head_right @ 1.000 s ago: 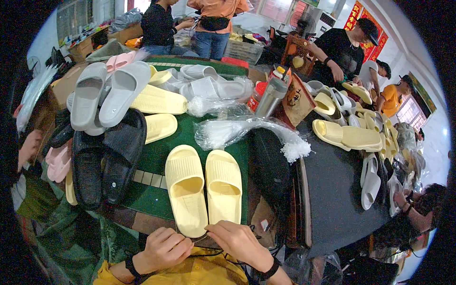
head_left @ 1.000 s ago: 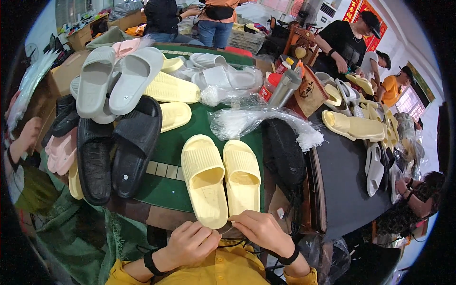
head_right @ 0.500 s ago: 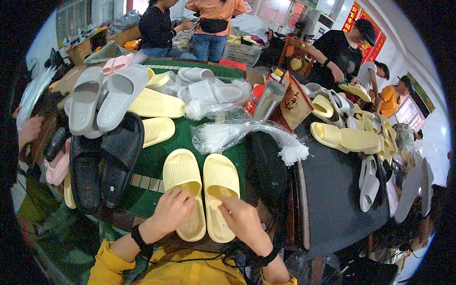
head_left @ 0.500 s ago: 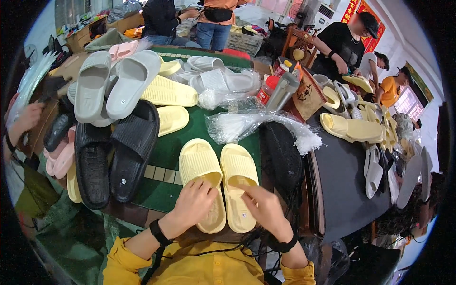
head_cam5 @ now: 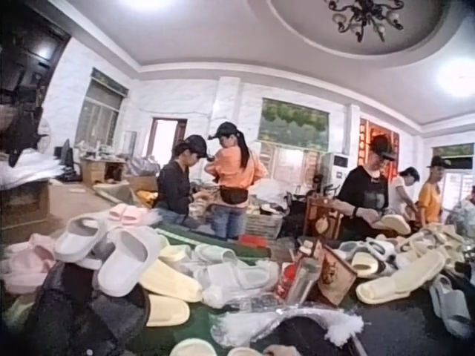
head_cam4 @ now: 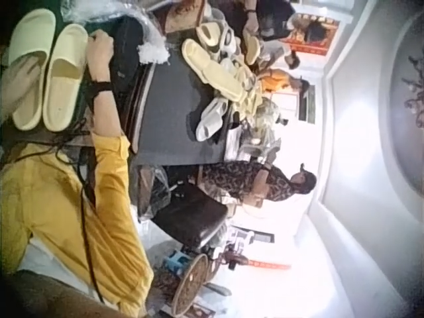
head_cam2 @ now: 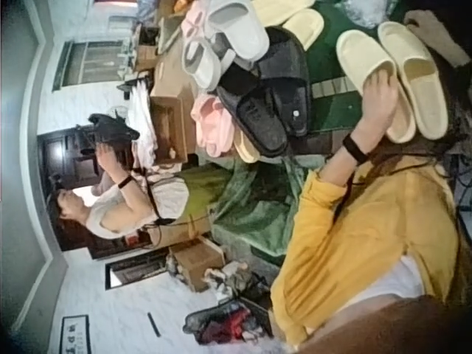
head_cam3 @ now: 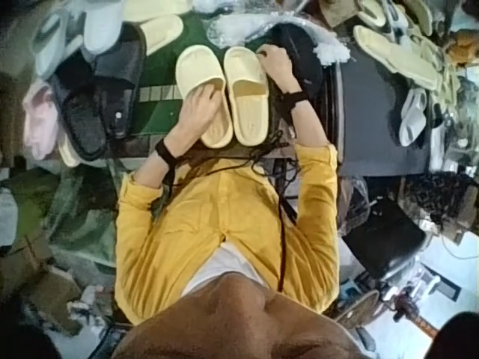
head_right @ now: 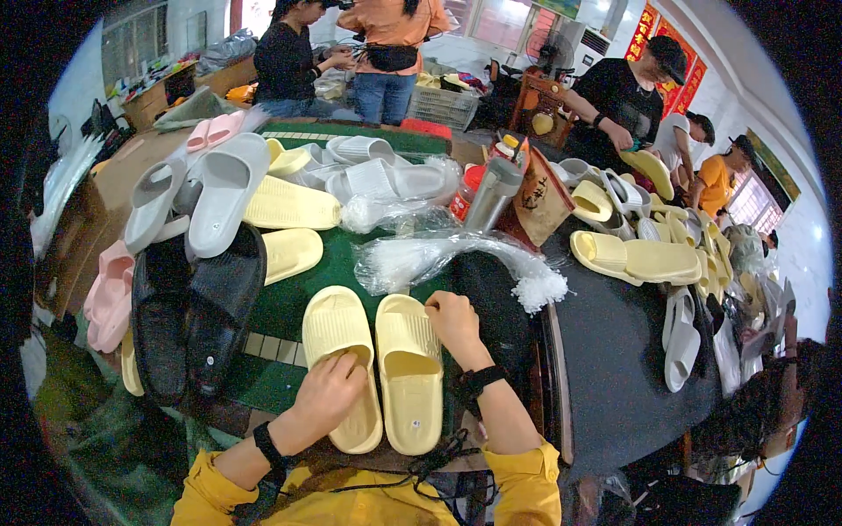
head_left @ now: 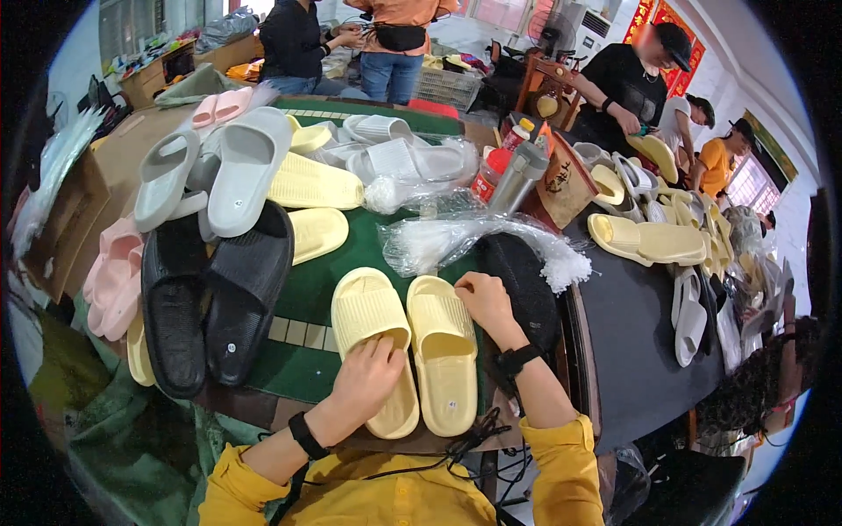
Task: The recorder is seen inspecting and cleaning various pairs of sandals or slippers on a production table, using a thin thread or fishing line to trim excess material.
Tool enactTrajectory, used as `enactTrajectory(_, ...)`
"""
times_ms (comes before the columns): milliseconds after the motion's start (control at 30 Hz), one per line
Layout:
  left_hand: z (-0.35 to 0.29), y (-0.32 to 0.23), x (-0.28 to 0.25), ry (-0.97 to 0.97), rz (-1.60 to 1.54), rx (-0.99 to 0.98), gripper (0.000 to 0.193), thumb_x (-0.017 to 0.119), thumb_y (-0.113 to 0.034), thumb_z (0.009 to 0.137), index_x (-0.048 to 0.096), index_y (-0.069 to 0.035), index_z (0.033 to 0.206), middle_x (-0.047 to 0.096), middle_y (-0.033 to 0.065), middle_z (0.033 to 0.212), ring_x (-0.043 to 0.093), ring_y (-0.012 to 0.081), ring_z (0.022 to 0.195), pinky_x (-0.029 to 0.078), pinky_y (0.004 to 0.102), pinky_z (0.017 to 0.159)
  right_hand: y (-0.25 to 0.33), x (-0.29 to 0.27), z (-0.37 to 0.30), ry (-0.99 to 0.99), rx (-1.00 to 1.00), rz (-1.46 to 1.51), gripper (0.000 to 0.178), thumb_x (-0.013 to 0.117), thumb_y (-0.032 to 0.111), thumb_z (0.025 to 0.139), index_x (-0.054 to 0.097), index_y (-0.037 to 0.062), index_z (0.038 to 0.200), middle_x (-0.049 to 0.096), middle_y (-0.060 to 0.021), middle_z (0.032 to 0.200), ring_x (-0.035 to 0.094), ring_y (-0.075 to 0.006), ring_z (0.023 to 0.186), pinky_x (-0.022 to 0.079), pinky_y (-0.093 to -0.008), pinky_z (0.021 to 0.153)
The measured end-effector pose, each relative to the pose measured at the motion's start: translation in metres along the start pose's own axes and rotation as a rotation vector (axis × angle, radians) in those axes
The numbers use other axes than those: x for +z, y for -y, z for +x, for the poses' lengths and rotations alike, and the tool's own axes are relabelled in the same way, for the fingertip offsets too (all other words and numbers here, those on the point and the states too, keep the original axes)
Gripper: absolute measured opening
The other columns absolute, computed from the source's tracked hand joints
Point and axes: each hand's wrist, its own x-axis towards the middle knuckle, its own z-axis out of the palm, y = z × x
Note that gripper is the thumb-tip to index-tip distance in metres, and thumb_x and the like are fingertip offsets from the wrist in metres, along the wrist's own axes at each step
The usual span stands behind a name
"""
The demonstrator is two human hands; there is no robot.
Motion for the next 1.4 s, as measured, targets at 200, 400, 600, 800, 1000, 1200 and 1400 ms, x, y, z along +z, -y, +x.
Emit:
enactTrajectory(200,0.003,0.003,0.000,0.102,-0.241,-0.184,0.029,0.067,-0.021,0.087,0.054,0.001,0.101,0.058,0.0194,0.095,0.063,0.0370,0.081,0.054,0.0441,0.070,0.006,-0.004,0.017,-0.040,-0.216,0.275,0.012,0.065,0.005,0.083,0.071,0.0002,0.092,0.071,-0.0145,0.081,0.071,-0.0248,0.073,0.056,-0.0344,0.067)
enactTrajectory(400,0.009,0.012,-0.003,0.095,-0.320,-0.116,0.037,0.070,-0.025,0.084,0.054,0.002,0.104,0.059,0.0195,0.096,0.063,0.0372,0.083,0.054,0.0440,0.070,0.037,0.003,0.003,0.192,-0.225,0.325,0.017,0.067,0.011,0.086,0.069,-0.0008,0.099,0.069,-0.0074,0.080,0.063,-0.0109,0.073,0.052,-0.0275,0.069)
enactTrajectory(600,-0.004,0.007,-0.005,0.160,-0.314,-0.034,0.039,0.068,-0.025,0.086,0.055,0.003,0.109,0.059,0.0199,0.100,0.062,0.0378,0.092,0.053,0.0444,0.079,0.058,-0.002,0.005,0.234,-0.447,0.289,0.015,0.065,0.010,0.085,0.070,0.0030,0.098,0.069,-0.0137,0.089,0.068,-0.0268,0.080,0.054,-0.0360,0.075)
enactTrajectory(800,-0.003,0.010,-0.009,0.242,-0.353,-0.064,0.035,0.064,-0.024,0.090,0.054,0.002,0.109,0.060,0.0219,0.102,0.061,0.0402,0.093,0.052,0.0459,0.079,0.090,0.019,0.028,0.236,-0.817,0.041,0.025,0.064,0.006,0.084,0.067,0.0110,0.108,0.063,-0.0115,0.092,0.064,-0.0322,0.083,0.053,-0.0413,0.073)
enactTrajectory(1000,-0.004,0.009,-0.010,0.184,-0.381,-0.043,0.032,0.063,-0.024,0.091,0.053,0.002,0.107,0.060,0.0221,0.101,0.061,0.0405,0.092,0.052,0.0462,0.078,0.096,0.040,0.038,0.381,-0.866,-0.188,0.014,0.063,0.014,0.085,0.064,0.0110,0.099,0.060,-0.0109,0.089,0.065,-0.0331,0.083,0.053,-0.0440,0.071)
enactTrajectory(1200,-0.004,0.003,-0.017,0.093,-0.269,0.033,0.035,0.067,-0.017,0.084,0.054,0.004,0.110,0.059,0.0179,0.106,0.062,0.0335,0.091,0.052,0.0414,0.079,0.093,0.042,0.033,0.264,-0.822,-0.214,0.010,0.062,0.013,0.085,0.059,0.0056,0.092,0.060,-0.0123,0.088,0.064,-0.0350,0.083,0.053,-0.0448,0.070)
enactTrajectory(1400,0.003,0.012,-0.041,-0.137,-0.331,-0.017,0.036,0.066,-0.006,0.081,0.057,-0.003,0.116,0.062,0.0152,0.114,0.067,0.0305,0.093,0.056,0.0390,0.080,0.091,0.004,0.017,0.025,-0.837,-0.106,0.010,0.060,0.008,0.084,0.058,0.0054,0.094,0.058,-0.0126,0.087,0.063,-0.0363,0.078,0.051,-0.0445,0.065)
